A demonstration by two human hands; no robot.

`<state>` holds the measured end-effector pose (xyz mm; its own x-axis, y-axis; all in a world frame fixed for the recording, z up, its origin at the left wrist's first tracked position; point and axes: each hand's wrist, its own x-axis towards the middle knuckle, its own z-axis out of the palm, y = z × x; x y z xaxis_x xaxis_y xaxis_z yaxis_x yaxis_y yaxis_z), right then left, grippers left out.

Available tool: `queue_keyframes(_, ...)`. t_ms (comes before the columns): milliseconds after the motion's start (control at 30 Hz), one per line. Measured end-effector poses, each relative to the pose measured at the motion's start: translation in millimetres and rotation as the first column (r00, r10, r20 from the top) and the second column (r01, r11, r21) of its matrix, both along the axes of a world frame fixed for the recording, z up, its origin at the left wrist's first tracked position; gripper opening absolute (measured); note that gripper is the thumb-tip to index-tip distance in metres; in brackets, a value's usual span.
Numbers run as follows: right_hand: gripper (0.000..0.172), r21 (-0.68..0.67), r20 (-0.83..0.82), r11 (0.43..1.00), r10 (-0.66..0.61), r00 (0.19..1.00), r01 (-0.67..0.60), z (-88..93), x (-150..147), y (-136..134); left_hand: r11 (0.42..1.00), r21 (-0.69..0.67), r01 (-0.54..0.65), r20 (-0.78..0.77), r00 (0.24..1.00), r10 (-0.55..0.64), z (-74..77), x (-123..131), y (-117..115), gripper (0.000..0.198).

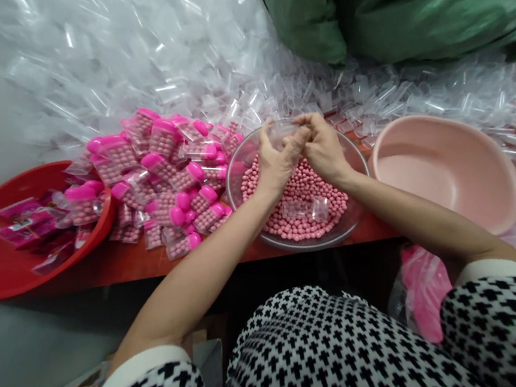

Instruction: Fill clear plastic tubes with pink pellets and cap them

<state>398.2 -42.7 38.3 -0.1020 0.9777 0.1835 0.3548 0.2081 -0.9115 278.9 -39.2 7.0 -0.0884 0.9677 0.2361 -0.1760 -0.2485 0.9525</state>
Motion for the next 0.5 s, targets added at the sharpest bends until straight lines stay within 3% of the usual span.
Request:
queue_keyframes(67, 0.046, 0.092, 0.069, 0.996, -0.003, 0.998, -0.003, 6.5, -9.5, -5.2, 0.998, -0.024, -0.058, 0.073, 0.996, 0.060, 2.8, 2.0, 3.5, 0.069)
queue_keyframes(167, 0.045, 0.219, 0.241, 0.967, 0.079, 0.967, -0.133, 19.9, -16.9, -10.4, 0.989, -0.093, -0.114, 0.068, 0.990, 0.121, 10.5, -0.6, 4.4, 0.065)
queue_keyframes(267, 0.045, 0.231, 0.435, 0.947, 0.107, 0.894, -0.226, 36.0, -3.5, -12.0, 0.988, -0.153, -0.038, 0.115, 0.992, 0.055, 21.9, -11.4, -3.0, 0.069)
queue_keyframes(400, 0.057, 0.030, 0.649, 0.982, 0.124, 0.751, -0.188, 47.3, 35.6, -29.2, 0.994, -0.083, 0.076, 0.177, 0.982, -0.060, 37.0, -33.3, -19.6, 0.072)
queue_keyframes(500, 0.064, -0.223, 0.850, 0.972, 0.233, 0.472, -0.077, 39.8, 49.2, -58.0, 0.995, -0.055, 0.087, 0.068, 0.994, -0.083, 40.0, -46.3, -29.8, 0.067)
